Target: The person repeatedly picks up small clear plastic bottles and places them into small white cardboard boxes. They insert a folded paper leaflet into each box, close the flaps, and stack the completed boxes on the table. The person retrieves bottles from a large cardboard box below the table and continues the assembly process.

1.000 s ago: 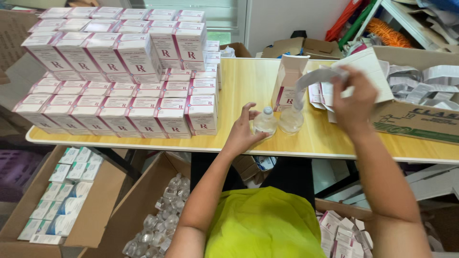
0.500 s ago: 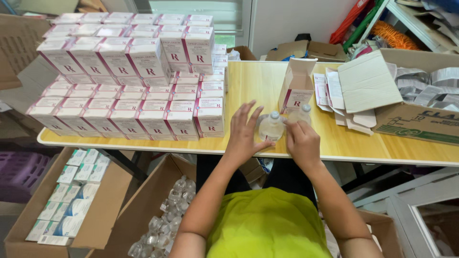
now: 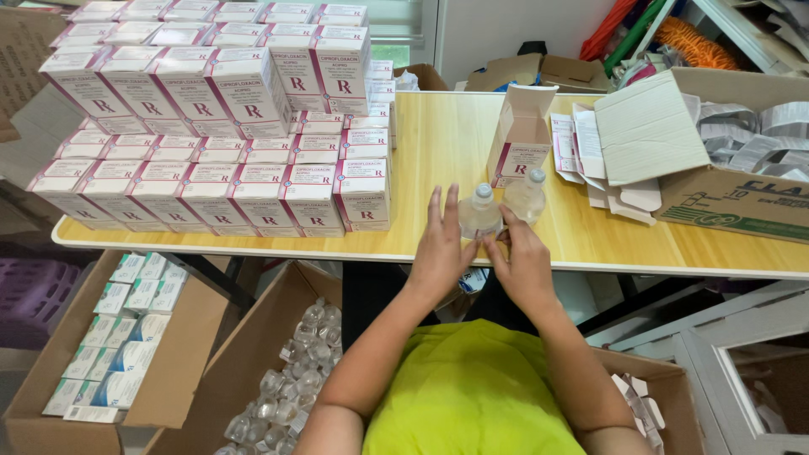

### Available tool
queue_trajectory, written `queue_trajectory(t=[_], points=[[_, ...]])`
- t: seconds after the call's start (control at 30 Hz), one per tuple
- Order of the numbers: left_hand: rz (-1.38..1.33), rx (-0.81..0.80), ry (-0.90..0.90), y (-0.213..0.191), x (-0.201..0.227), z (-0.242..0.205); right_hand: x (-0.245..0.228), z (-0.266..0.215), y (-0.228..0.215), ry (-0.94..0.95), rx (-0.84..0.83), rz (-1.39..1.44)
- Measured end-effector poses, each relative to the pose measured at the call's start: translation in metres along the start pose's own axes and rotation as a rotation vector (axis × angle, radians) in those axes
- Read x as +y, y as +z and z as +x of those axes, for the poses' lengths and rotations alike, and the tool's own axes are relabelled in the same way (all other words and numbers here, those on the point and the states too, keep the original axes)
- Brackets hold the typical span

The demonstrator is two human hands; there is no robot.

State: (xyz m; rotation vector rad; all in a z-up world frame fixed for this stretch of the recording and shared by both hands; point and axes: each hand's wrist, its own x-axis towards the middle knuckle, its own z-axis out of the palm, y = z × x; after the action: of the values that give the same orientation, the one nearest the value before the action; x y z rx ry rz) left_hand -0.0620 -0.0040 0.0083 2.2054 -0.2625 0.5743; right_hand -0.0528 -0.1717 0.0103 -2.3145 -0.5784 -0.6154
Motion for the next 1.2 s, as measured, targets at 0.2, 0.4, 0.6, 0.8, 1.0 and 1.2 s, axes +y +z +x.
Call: queue_trajectory(t=[0.2,0.4,0.6,0.8,1.0,1.2], points=[[-0.314,-0.103,-0.010,-0.009,0.003,-0.022,-0.005,0.004,0.005,-0.017,0.020,-0.140],[-0.556,-0.202,-0.174,-0.023,-0.001,-0.021,-0.006,0.013,0.004,-0.065,0.031,-0.198],[-0.612,-0.195,-0.148,-0.027,-0.003,-0.022,-0.002,0.012,0.002,0.103,-0.074,-0.153],[-0.620,-0.218,-0.178,-0.029,-0.003,-0.022,0.002,0.009,0.004,0.006,0.006,-0.123],[-0.558,-0.230,-0.140,-0.031,0.003,-0.024,0.001,0.010,0.004,0.032,0.014,-0.115],[-0.277,-0.046,-0.032,-0.025,-0.013,0.007,0.009,0.002,0.000,0.129,0.023,0.097]])
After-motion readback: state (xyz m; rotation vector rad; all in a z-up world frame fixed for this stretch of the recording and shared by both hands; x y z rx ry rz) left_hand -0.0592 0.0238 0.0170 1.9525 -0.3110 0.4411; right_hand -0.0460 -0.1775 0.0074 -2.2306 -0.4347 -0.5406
